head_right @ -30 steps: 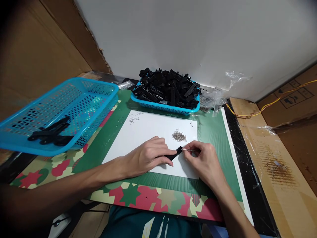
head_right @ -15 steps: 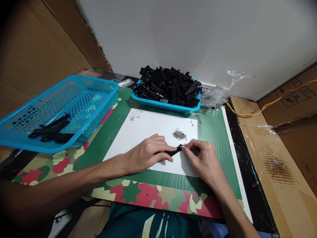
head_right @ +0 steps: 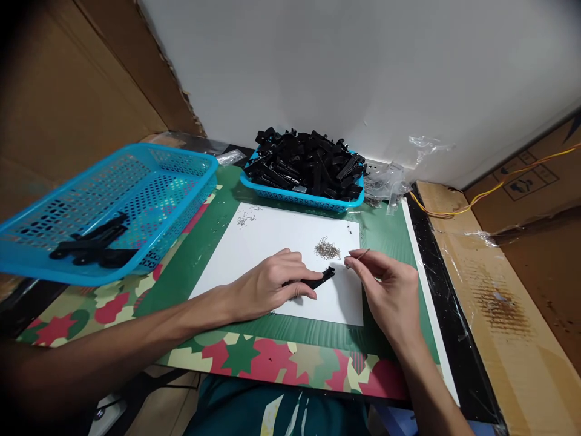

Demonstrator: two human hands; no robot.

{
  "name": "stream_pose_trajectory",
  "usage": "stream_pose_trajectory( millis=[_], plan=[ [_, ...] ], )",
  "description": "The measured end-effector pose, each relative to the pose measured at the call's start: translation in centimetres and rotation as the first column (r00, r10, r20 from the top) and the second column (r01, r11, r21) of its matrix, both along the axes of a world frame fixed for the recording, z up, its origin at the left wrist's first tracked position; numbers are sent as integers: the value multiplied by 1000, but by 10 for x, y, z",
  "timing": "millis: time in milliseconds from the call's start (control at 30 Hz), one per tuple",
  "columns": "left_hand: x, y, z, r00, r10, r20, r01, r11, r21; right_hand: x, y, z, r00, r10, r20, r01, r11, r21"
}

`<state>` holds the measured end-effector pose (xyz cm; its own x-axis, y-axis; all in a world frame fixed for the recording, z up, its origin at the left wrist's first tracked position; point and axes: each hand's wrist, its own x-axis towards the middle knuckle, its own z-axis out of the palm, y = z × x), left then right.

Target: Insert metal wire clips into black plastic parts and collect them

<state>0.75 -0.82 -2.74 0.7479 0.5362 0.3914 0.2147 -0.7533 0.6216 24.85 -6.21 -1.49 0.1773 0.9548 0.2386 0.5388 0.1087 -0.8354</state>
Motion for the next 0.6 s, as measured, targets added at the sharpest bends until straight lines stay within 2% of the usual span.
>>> stream_pose_trajectory(
  millis=[67,200,467,600],
  plan=[
    [0,0,0,1000,2,3,-2,1000,3,-6,0,-3,992,-51,-117,47,998,-36],
    [0,1,-1,1000,2,22,-3,1000,12,-14,3,-9,970,-40,-239,26,998,-64],
    [0,2,-2,1000,-16,20,17,1000,-23,-17,3,-15,983,-39,-180,32,999,-39],
    [-1,6,-3,999,22,34,-17,988,-150,-20,-1,-15,991,-62,-116,61,998,-15]
  ],
)
